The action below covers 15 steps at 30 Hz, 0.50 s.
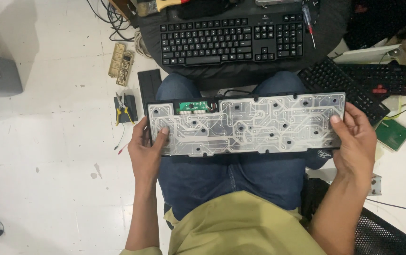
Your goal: Assembling the internal components of a computer keyboard and screwing on the back cover.
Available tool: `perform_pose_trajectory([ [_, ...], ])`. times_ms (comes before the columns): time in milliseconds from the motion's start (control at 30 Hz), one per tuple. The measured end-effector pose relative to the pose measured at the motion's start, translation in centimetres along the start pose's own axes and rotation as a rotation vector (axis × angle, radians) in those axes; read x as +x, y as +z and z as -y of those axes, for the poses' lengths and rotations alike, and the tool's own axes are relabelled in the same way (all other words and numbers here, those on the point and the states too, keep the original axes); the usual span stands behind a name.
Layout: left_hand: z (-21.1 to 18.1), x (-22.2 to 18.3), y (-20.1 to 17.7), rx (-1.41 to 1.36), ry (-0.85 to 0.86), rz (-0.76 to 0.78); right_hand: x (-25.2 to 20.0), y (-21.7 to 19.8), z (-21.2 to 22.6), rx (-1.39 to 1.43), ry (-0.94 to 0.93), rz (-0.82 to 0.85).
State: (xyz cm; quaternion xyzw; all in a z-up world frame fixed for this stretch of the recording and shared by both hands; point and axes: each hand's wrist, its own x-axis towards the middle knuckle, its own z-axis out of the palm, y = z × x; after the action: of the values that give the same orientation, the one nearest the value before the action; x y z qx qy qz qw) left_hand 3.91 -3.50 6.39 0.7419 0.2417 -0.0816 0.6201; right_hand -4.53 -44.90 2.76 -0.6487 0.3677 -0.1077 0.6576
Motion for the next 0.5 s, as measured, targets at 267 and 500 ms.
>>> perform_pose_trajectory([
  [267,-0.7,-0.1,0.4,0.426,-0.027,-0.02,-1.1,1.6,1.1,-0.126,-0.225,0.209],
  [500,0.0,0.5,0.0,0.374,-0.053,0.013,-0.5,1.0,0.5,-0.204,-0.199,0.204],
])
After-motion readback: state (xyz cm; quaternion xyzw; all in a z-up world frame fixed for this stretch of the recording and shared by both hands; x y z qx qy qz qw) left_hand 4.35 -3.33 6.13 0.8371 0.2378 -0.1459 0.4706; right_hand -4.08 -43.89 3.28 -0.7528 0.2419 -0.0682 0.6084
